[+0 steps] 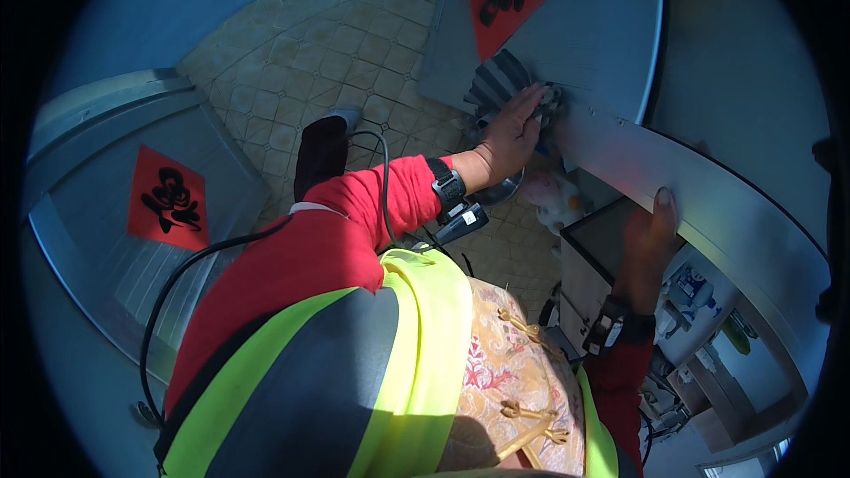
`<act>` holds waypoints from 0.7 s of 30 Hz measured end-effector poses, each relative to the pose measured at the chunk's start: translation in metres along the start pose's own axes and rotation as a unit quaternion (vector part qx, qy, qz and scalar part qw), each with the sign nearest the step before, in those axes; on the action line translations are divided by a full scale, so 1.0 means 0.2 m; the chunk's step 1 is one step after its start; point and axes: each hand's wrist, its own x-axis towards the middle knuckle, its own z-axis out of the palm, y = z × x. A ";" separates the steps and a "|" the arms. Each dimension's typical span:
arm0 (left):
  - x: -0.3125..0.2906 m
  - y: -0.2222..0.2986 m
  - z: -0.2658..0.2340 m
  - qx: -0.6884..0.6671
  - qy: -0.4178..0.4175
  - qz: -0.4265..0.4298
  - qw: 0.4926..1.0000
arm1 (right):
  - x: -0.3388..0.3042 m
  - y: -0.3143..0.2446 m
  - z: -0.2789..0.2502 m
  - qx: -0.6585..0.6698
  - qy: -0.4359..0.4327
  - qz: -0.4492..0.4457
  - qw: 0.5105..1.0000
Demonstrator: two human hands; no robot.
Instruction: The person wrings out a cloth in a metal bowl, then wipes a glass door and a metal frame. They refill a blue basin with water from a sink and apply liquid soap to the cloth before continuing to wipe the sink area.
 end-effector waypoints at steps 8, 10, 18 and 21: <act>0.09 -0.59 -0.02 0.031 0.002 -0.241 0.970 | -0.08 -0.02 -0.09 0.482 0.064 0.358 0.797; 0.11 -0.74 -0.03 0.075 0.001 -0.262 0.962 | -0.10 0.01 -0.11 0.542 0.074 0.312 0.777; 0.17 -1.05 -0.13 0.123 -0.080 -0.325 0.934 | 0.02 -0.03 -0.03 0.674 0.153 0.133 0.710; 0.07 -0.99 -0.10 0.050 -0.021 -0.282 0.958 | 0.06 -0.14 -0.01 0.445 0.242 0.227 0.832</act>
